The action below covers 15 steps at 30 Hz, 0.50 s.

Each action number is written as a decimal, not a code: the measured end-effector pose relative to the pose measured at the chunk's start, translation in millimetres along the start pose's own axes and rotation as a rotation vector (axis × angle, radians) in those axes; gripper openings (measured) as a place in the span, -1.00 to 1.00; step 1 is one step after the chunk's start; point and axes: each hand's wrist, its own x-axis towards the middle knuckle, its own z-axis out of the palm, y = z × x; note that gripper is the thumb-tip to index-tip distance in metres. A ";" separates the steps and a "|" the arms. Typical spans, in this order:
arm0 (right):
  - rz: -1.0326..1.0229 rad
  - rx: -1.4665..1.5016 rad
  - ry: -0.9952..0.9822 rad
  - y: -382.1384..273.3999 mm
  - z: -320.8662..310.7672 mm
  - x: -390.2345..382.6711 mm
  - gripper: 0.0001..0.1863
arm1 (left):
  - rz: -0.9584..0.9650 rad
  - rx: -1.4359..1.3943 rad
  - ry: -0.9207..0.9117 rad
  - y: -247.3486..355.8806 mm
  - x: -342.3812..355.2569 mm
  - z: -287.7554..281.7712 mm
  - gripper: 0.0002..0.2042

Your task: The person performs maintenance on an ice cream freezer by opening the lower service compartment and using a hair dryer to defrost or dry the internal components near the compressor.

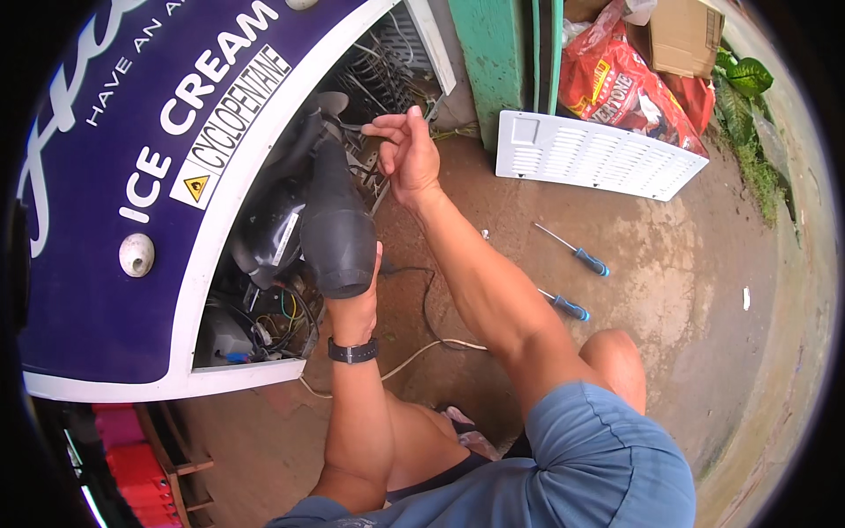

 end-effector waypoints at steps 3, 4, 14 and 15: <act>-0.145 0.047 -0.053 -38.6 13.9 -11.3 -0.37 | -0.012 -0.003 0.001 3.8 2.8 0.9 -0.42; -0.142 0.006 -0.033 -43.0 12.1 -8.5 -0.39 | -0.038 -0.022 -0.013 4.6 3.4 1.5 -0.42; 0.138 -0.288 0.012 -39.2 -14.3 -32.6 -0.50 | -0.033 -0.032 0.007 -2.1 -2.4 1.9 -0.47; 0.175 -0.312 0.014 -39.6 -16.7 -33.4 -0.49 | -0.048 -0.061 0.002 0.4 -2.5 3.1 -0.46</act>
